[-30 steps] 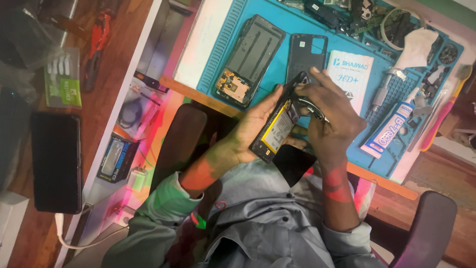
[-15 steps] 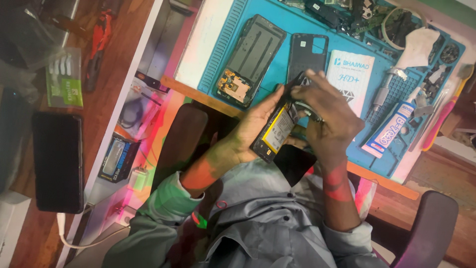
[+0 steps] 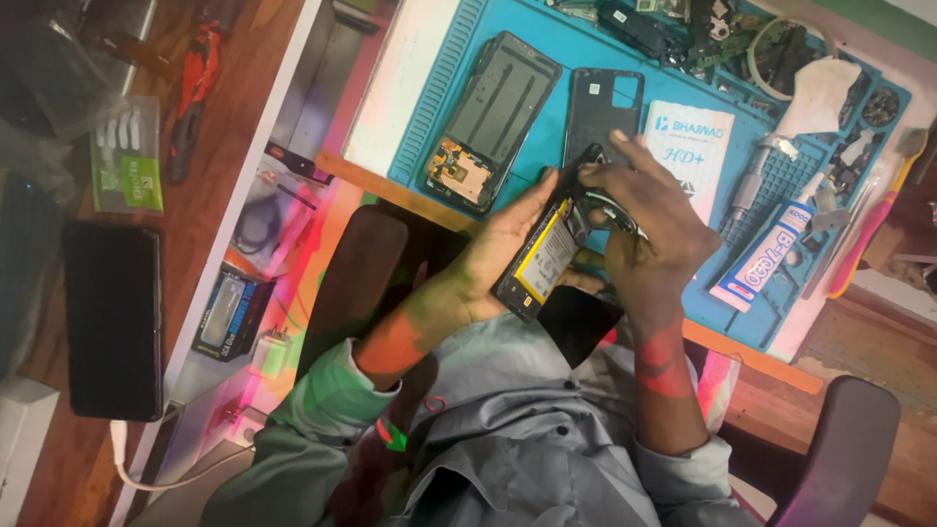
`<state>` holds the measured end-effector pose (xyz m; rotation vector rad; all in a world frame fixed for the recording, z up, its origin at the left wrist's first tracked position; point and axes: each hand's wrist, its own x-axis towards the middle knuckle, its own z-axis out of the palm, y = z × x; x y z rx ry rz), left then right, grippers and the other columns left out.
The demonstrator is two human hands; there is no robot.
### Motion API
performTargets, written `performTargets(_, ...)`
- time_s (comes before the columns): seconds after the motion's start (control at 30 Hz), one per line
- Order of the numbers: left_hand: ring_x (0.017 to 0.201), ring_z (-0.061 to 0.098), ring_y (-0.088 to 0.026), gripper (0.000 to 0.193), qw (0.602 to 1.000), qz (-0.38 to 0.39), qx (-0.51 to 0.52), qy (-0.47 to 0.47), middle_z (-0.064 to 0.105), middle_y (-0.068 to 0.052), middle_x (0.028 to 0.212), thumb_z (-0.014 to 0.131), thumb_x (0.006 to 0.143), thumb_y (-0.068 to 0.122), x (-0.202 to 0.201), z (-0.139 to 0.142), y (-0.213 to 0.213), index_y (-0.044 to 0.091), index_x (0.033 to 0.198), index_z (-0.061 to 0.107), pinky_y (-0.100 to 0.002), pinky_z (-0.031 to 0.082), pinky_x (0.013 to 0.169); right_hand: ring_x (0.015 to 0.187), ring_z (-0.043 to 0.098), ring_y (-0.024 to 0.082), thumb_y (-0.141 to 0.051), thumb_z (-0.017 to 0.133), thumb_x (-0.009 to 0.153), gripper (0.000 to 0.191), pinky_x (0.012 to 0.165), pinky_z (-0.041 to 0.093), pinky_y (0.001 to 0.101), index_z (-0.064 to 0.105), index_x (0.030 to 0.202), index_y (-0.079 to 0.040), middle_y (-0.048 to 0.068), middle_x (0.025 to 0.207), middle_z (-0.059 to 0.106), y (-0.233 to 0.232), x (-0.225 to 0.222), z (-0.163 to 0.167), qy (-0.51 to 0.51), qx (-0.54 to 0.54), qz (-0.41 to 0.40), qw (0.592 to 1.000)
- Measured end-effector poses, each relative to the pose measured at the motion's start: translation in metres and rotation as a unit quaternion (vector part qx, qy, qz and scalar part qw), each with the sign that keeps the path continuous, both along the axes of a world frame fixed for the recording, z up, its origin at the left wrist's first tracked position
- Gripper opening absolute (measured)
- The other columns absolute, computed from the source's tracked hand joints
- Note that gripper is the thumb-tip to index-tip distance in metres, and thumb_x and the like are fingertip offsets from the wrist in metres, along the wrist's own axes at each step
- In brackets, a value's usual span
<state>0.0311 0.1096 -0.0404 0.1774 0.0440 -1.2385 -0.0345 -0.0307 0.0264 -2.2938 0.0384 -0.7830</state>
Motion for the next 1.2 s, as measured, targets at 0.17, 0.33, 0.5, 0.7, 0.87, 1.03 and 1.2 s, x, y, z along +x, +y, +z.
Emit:
performTargets(0.17, 0.106, 0.07, -0.037, 0.051, 1.0, -0.005, 0.002, -0.008, 0.066, -0.012, 0.126, 0.04, 0.115, 0.053, -0.001, 0.0, 0.0, 0.013, 0.143, 0.054, -0.051, 0.06, 0.091, 0.132, 0.068, 0.034, 0.024, 0.058, 0.079, 0.039, 0.119, 0.05, 0.0469, 0.073, 0.108, 0.003, 0.011, 0.106, 0.076, 0.0, 0.0, 0.001, -0.013, 0.004, -0.002, 1.0)
performTargets(0.33, 0.106, 0.07, -0.036, 0.051, 1.0, -0.002, -0.001, -0.01, 0.065, -0.012, 0.127, 0.039, 0.115, 0.052, -0.002, -0.001, 0.0, 0.015, 0.146, 0.053, -0.05, 0.06, 0.09, 0.133, 0.068, 0.033, 0.025, 0.055, 0.077, 0.042, 0.12, 0.05, 0.047, 0.073, 0.108, 0.003, 0.012, 0.105, 0.075, 0.0, 0.0, 0.001, -0.003, 0.004, -0.01, 1.0)
performTargets(0.5, 0.106, 0.07, -0.037, 0.051, 1.0, 0.0, -0.005, -0.012, 0.064, -0.014, 0.126, 0.04, 0.117, 0.053, -0.001, 0.0, 0.0, 0.011, 0.145, 0.053, -0.052, 0.06, 0.091, 0.133, 0.069, 0.033, 0.024, 0.055, 0.079, 0.04, 0.114, 0.05, 0.0438, 0.072, 0.108, 0.002, 0.01, 0.106, 0.075, -0.002, -0.001, -0.002, -0.005, -0.001, 0.007, 1.0)
performTargets(0.7, 0.104, 0.071, -0.041, 0.058, 0.999, -0.013, 0.027, -0.012, 0.061, -0.011, 0.116, 0.043, 0.111, 0.055, -0.001, 0.0, -0.002, 0.008, 0.144, 0.053, -0.052, 0.061, 0.088, 0.124, 0.073, 0.028, 0.019, 0.055, 0.096, 0.034, 0.094, 0.06, 0.0314, 0.071, 0.121, 0.001, 0.015, 0.13, 0.074, -0.01, 0.001, -0.012, -0.012, 0.129, -0.08, 0.988)
performTargets(0.87, 0.102, 0.071, -0.04, 0.057, 0.999, -0.007, 0.04, -0.016, 0.062, -0.011, 0.119, 0.044, 0.111, 0.055, 0.0, 0.001, -0.002, 0.01, 0.146, 0.051, -0.052, 0.061, 0.087, 0.13, 0.07, 0.028, 0.022, 0.052, 0.089, 0.044, 0.101, 0.06, 0.0324, 0.07, 0.124, 0.002, 0.017, 0.133, 0.072, -0.014, -0.003, -0.012, -0.005, 0.097, -0.039, 0.994)
performTargets(1.03, 0.102, 0.071, -0.039, 0.053, 0.999, 0.004, 0.028, -0.015, 0.063, -0.01, 0.131, 0.044, 0.112, 0.052, 0.0, 0.005, 0.001, 0.013, 0.148, 0.05, -0.052, 0.062, 0.087, 0.136, 0.066, 0.034, 0.025, 0.047, 0.082, 0.05, 0.108, 0.061, 0.038, 0.071, 0.118, 0.002, 0.012, 0.115, 0.075, -0.006, -0.002, -0.009, 0.007, 0.052, -0.009, 0.999)
performTargets(1.2, 0.103, 0.071, -0.041, 0.051, 1.0, 0.01, 0.024, -0.016, 0.063, -0.012, 0.134, 0.043, 0.115, 0.05, 0.0, 0.007, 0.0, 0.012, 0.147, 0.051, -0.051, 0.062, 0.086, 0.135, 0.067, 0.033, 0.026, 0.051, 0.081, 0.045, 0.116, 0.058, 0.0419, 0.072, 0.112, 0.001, 0.01, 0.109, 0.075, -0.004, 0.0, -0.003, 0.009, 0.033, -0.001, 0.999)
